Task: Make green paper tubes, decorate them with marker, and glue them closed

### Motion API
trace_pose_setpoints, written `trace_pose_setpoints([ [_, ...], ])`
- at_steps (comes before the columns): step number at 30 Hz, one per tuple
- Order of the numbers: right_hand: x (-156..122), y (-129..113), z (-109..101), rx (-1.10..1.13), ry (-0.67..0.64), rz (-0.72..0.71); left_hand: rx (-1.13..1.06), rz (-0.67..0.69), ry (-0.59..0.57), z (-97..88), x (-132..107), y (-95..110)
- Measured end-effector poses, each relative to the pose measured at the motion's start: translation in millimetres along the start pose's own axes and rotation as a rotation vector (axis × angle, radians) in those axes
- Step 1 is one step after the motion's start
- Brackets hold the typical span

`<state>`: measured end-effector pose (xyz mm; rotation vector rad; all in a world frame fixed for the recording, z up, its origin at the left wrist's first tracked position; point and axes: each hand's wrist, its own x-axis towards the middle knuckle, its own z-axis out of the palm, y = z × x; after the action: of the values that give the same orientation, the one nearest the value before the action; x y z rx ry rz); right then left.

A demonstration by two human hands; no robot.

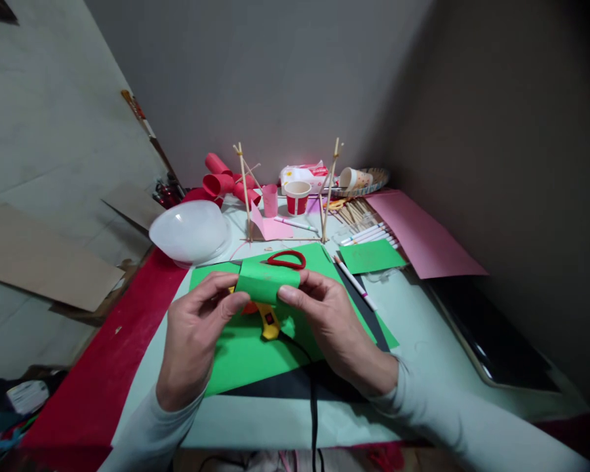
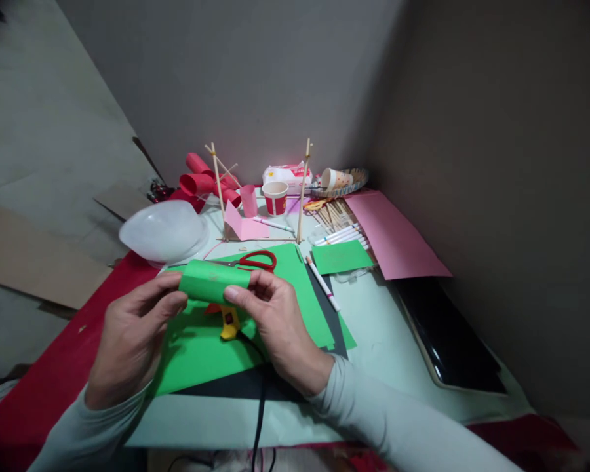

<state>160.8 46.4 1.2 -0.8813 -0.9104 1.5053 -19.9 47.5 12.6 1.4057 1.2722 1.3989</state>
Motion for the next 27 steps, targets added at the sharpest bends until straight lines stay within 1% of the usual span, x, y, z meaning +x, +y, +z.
trace_pose_setpoints([
  [3, 0.5, 3.1, -0.4, 0.110, -0.017, -0.002, 0.055, 0.041, -0.017, -1.7, -0.2, 2.7],
  [6, 1.9, 5.0, 0.1, 0.160, -0.050, 0.022, 0.095, 0.125, 0.020, -3.4, -0.1, 2.9],
  [9, 2.6, 5.1, 0.7, 0.182, -0.054, 0.029, 0.098, 0.160, -0.007, -3.9, 0.3, 1.7],
  [12, 1.1, 4.9, 0.9, 0.143, -0.039, -0.009, 0.034, 0.099, -0.026, -2.3, 0.2, -0.1],
  [15, -1.9, 5.1, 1.8, 0.031, -0.015, -0.063, -0.032, 0.060, 0.042, 1.0, 0.2, -1.8],
  [17, -4.0, 5.2, 3.0, -0.054, 0.004, -0.087, -0.048, 0.098, 0.071, 2.8, 0.2, -2.1],
  [20, -6.3, 5.0, 4.6, -0.133, 0.008, -0.098, -0.066, 0.180, 0.042, 3.0, -0.5, -1.7],
  [22, -7.1, 4.4, 5.3, -0.132, -0.004, -0.084, -0.097, 0.210, 0.015, 1.8, -0.9, -1.6],
  [25, -7.4, 3.0, 5.9, -0.087, -0.015, -0.051, -0.134, 0.173, -0.011, -0.4, -0.8, -1.1],
  [27, -6.9, 2.5, 5.9, -0.043, -0.019, -0.043, -0.092, 0.163, -0.005, -1.5, -0.9, -0.1],
])
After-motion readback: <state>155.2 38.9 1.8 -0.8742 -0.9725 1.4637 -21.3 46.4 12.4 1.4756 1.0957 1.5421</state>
